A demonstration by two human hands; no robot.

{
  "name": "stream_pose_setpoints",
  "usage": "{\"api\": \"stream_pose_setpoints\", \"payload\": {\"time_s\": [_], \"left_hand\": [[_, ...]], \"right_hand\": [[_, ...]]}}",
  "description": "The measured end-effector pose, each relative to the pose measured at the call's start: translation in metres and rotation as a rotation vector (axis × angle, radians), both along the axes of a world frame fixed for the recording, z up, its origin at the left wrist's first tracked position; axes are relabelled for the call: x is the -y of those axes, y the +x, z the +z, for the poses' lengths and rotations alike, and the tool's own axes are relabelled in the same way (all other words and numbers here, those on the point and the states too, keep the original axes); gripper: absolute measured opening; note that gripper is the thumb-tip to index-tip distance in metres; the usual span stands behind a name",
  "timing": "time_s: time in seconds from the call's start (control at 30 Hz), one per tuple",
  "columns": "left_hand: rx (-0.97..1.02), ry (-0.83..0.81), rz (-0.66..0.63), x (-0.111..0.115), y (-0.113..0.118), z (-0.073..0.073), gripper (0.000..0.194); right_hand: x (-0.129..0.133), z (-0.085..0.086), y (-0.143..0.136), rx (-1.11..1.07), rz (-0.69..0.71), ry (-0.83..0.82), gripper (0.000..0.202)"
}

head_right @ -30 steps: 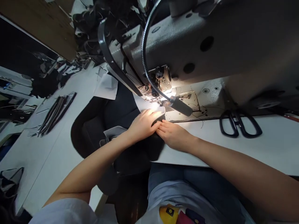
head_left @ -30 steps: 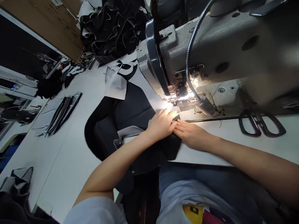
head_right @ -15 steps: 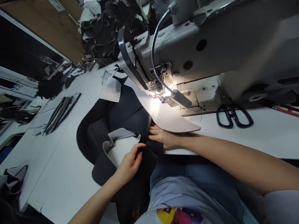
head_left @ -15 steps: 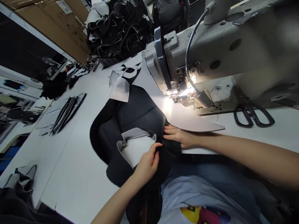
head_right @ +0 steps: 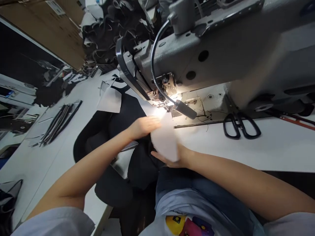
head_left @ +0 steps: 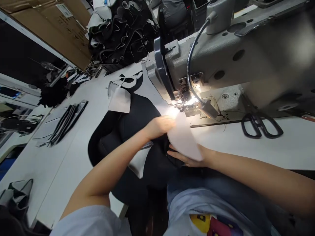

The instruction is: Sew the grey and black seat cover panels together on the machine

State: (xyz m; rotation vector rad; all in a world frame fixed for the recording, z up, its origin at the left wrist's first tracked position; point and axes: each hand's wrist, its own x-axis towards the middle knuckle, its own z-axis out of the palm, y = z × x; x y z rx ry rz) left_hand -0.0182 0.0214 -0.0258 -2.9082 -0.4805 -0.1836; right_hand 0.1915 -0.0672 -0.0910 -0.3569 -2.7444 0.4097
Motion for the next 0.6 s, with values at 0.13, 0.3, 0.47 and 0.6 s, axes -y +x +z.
{"api": "stream_pose_setpoints", "payload": {"time_s": [0.13, 0.3, 0.47, 0.6], "left_hand": [[-0.022, -0.038, 0.049, 0.008, 0.007, 0.006, 0.028], [-0.042, 0.007, 0.141, 0.038, 0.039, -0.007, 0.027], [-0.040, -0.108, 0.040, 0.019, 0.006, 0.004, 0.032], [-0.219, -0.098, 0.299, 0.034, 0.025, 0.008, 0.037]], "right_hand": [[0.005, -0.007, -0.003, -0.071, -0.053, 0.046, 0.053], [0.006, 0.006, -0.008, -0.092, -0.016, 0.173, 0.039], [0.008, 0.008, -0.006, -0.088, -0.042, 0.321, 0.032], [0.017, 0.007, -0.007, -0.042, -0.094, 0.324, 0.034]]}}
